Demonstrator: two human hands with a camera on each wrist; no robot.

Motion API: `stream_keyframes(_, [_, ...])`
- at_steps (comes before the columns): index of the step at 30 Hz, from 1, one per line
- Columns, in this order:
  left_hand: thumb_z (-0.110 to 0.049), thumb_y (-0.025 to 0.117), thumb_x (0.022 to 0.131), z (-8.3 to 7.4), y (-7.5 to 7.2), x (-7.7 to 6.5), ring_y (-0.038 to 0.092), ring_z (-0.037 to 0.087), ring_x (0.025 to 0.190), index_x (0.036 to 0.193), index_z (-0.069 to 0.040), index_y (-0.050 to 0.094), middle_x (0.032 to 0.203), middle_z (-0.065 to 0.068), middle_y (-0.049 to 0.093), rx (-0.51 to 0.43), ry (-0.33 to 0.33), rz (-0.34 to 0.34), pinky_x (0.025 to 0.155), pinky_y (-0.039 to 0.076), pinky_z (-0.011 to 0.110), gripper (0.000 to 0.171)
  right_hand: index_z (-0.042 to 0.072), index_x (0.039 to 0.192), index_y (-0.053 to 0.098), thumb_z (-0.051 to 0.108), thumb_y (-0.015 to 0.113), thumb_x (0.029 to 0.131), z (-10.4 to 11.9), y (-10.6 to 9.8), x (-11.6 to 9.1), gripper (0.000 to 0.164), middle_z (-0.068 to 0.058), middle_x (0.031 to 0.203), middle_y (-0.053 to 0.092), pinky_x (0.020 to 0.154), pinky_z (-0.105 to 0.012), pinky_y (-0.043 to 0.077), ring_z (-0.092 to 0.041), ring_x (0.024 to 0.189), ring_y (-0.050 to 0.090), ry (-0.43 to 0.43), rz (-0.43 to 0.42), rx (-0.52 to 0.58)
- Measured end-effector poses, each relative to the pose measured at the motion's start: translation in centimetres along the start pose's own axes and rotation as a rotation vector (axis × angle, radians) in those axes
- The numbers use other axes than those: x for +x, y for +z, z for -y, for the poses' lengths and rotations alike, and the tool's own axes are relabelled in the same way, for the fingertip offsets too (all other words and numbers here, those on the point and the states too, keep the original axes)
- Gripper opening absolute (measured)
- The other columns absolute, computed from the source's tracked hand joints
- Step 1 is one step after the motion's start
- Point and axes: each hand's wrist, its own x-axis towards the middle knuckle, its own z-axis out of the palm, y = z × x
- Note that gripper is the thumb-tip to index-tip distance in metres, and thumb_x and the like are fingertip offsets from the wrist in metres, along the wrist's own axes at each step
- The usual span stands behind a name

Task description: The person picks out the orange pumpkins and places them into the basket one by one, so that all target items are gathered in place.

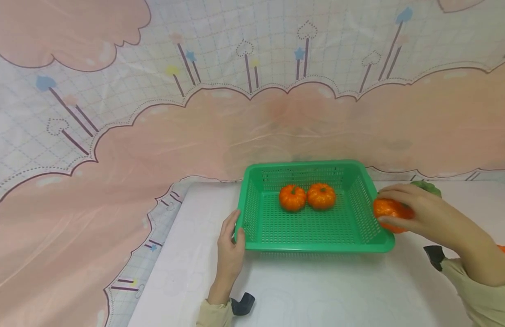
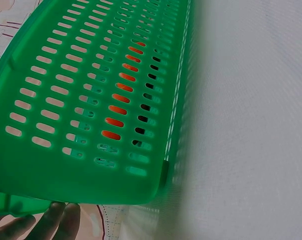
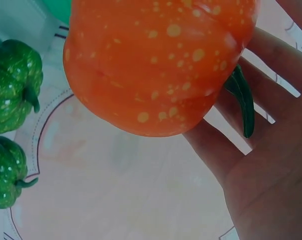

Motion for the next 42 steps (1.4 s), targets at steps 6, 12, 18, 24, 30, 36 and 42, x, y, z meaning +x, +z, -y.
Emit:
stream_keyframes(6, [-0.002, 0.046, 0.101, -0.1, 0.0, 0.0, 0.040, 0.029, 0.142, 0.147, -0.009, 0.047, 0.152, 0.010, 0.042, -0.001, -0.002, 0.000, 0.111, 0.042, 0.043, 0.046, 0.010, 0.122, 0.067, 0.037, 0.079, 0.084, 0.5, 0.0, 0.8, 0.048, -0.010, 0.127, 0.061, 0.092, -0.060, 0.048, -0.035, 0.119, 0.053, 0.028, 0.054, 0.045])
stream_keyframes(12, [-0.002, 0.046, 0.101, -0.1, 0.1, 0.1, 0.041, 0.029, 0.141, 0.147, -0.009, 0.047, 0.152, 0.011, 0.042, 0.002, -0.001, -0.002, 0.111, 0.042, 0.042, 0.046, 0.009, 0.124, 0.067, 0.036, 0.079, 0.085, 0.9, 0.2, 1.8, 0.049, -0.012, 0.127, 0.061, 0.091, -0.061, 0.051, -0.036, 0.116, 0.055, 0.027, 0.082, 0.053])
stream_keyframes(18, [-0.002, 0.045, 0.101, -0.2, 0.1, 0.1, 0.041, 0.029, 0.141, 0.147, -0.009, 0.047, 0.153, 0.011, 0.041, 0.003, -0.017, 0.001, 0.110, 0.043, 0.039, 0.046, 0.005, 0.126, 0.065, 0.037, 0.076, 0.087, 1.3, 0.4, 2.6, 0.052, -0.018, 0.130, 0.060, 0.091, -0.064, 0.051, -0.041, 0.117, 0.056, 0.020, 0.109, 0.063])
stream_keyframes(24, [-0.002, 0.045, 0.101, -0.4, 0.0, 0.2, 0.041, 0.030, 0.141, 0.147, -0.009, 0.046, 0.153, 0.012, 0.040, 0.003, -0.029, 0.005, 0.110, 0.043, 0.038, 0.047, 0.005, 0.125, 0.066, 0.037, 0.076, 0.087, 1.7, 0.7, 3.3, 0.050, -0.015, 0.128, 0.062, 0.093, -0.062, 0.051, -0.039, 0.118, 0.057, -0.003, 0.112, 0.074])
stream_keyframes(30, [-0.002, 0.045, 0.100, -0.6, 0.0, 0.2, 0.041, 0.030, 0.141, 0.147, -0.009, 0.046, 0.153, 0.013, 0.040, 0.016, -0.036, 0.008, 0.111, 0.043, 0.038, 0.047, 0.008, 0.123, 0.067, 0.037, 0.075, 0.088, 2.1, 1.1, 3.8, 0.046, -0.012, 0.126, 0.063, 0.092, -0.057, 0.054, -0.035, 0.114, 0.059, -0.017, 0.116, 0.088])
stream_keyframes(36, [-0.002, 0.046, 0.101, -0.5, 0.0, 0.2, 0.041, 0.031, 0.141, 0.147, -0.009, 0.047, 0.153, 0.014, 0.040, 0.014, -0.033, 0.008, 0.110, 0.043, 0.042, 0.047, 0.009, 0.122, 0.068, 0.036, 0.076, 0.088, 2.3, 1.8, 4.3, 0.044, -0.009, 0.124, 0.064, 0.088, -0.052, 0.057, -0.030, 0.109, 0.062, -0.039, 0.112, 0.096])
stream_keyframes(42, [-0.002, 0.046, 0.101, -0.4, 0.0, 0.2, 0.041, 0.029, 0.141, 0.147, -0.010, 0.047, 0.153, 0.012, 0.041, 0.005, -0.031, 0.006, 0.110, 0.043, 0.040, 0.046, 0.009, 0.121, 0.069, 0.033, 0.077, 0.087, 2.4, 2.4, 4.9, 0.042, -0.006, 0.123, 0.065, 0.089, -0.050, 0.057, -0.028, 0.110, 0.061, -0.077, 0.108, 0.105])
